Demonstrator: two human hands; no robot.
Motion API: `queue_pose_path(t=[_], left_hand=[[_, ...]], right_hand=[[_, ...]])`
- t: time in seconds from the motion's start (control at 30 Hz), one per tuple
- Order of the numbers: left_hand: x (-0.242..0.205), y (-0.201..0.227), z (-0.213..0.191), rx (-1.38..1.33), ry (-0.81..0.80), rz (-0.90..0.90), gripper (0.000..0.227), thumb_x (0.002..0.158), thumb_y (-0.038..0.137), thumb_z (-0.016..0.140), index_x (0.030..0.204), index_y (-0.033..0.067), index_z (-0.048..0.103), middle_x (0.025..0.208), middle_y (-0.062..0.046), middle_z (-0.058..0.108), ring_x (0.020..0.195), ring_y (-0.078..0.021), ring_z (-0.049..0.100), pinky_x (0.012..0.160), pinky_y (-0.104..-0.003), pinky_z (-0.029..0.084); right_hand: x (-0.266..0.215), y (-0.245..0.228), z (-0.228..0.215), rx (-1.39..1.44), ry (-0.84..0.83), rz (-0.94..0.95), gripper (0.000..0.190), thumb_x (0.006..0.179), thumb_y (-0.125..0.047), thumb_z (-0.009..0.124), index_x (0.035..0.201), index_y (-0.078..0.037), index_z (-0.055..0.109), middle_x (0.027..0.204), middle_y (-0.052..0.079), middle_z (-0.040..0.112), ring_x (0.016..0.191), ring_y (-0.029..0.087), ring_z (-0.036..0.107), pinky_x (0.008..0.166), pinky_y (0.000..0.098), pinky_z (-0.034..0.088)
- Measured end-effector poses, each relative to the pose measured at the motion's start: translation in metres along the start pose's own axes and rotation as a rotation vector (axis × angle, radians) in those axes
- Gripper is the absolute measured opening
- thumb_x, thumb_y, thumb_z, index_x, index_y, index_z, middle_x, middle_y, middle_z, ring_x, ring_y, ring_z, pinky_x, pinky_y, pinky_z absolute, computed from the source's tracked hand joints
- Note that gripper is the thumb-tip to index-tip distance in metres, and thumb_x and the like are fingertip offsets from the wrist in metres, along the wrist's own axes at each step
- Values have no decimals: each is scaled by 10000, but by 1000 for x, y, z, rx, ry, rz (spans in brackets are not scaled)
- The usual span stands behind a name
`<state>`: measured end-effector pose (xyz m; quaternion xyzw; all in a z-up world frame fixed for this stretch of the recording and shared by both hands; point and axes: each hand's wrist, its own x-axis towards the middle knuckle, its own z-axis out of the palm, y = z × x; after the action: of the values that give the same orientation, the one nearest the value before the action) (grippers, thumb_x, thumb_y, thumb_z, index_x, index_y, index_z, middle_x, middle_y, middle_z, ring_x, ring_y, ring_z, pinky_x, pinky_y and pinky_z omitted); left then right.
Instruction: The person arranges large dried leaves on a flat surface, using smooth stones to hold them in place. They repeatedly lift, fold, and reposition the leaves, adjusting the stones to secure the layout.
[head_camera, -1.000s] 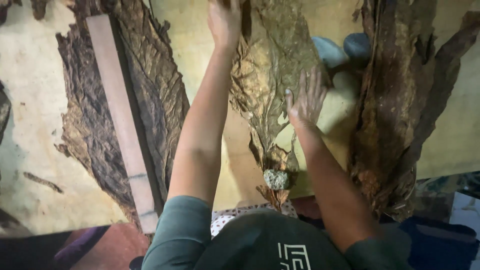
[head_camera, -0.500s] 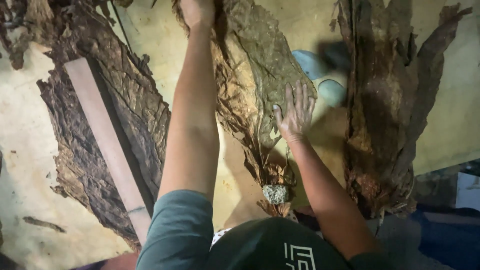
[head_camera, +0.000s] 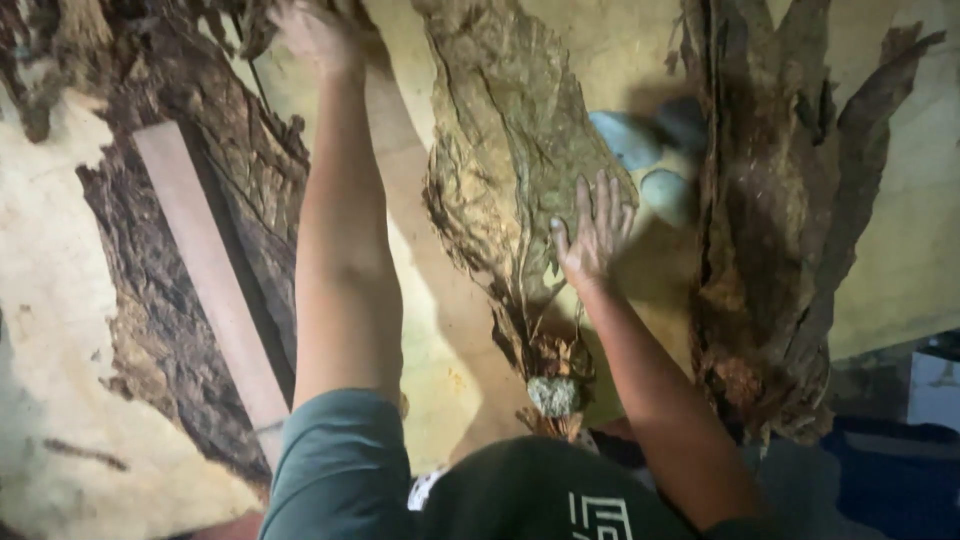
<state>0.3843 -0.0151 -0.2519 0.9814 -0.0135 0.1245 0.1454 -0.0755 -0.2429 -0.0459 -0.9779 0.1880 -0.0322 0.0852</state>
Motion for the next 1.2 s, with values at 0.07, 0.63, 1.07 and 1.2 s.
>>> queue_pose_path(t=[0.07, 0.63, 1.07, 1.2], left_hand=[[-121, 33, -123, -163, 84, 30, 364, 930, 323, 525, 1193, 71, 514, 1159, -223, 538, 1085, -367, 524, 927, -425, 409], [-320, 65, -252, -873, 31, -690, 136, 801, 180, 642, 819, 68, 567, 722, -162, 643, 763, -287, 666, 672, -379, 482], [-325, 31, -294, -703, 5, -715, 133, 776, 188, 670, 897, 135, 666, 866, -71, 703, 819, -224, 671, 737, -332, 516], [-294, 67, -361, -851, -283, -893, 391, 736, 521, 607, 683, 136, 646, 509, -12, 632, 419, -89, 576, 429, -251, 464]], right_hand=[[-4, -3, -10, -56, -105, 18, 676, 909, -469, 507, 1466, -118, 354, 1532, 155, 239, 1403, 330, 239, 1053, 506, 241], [-9, 0, -4, -31, -33, -29, 623, 966, -431, 541, 1468, -102, 374, 1536, 133, 156, 1409, 332, 166, 1045, 591, 303], [-11, -6, -18, -66, -161, 14, 643, 1003, -464, 433, 1518, -116, 268, 1538, 128, 101, 1417, 314, 117, 1097, 527, 181], [-8, -8, -21, -87, -253, 59, 639, 1043, -477, 370, 1554, -127, 211, 1558, 98, 38, 1434, 304, 70, 1132, 548, 132]])
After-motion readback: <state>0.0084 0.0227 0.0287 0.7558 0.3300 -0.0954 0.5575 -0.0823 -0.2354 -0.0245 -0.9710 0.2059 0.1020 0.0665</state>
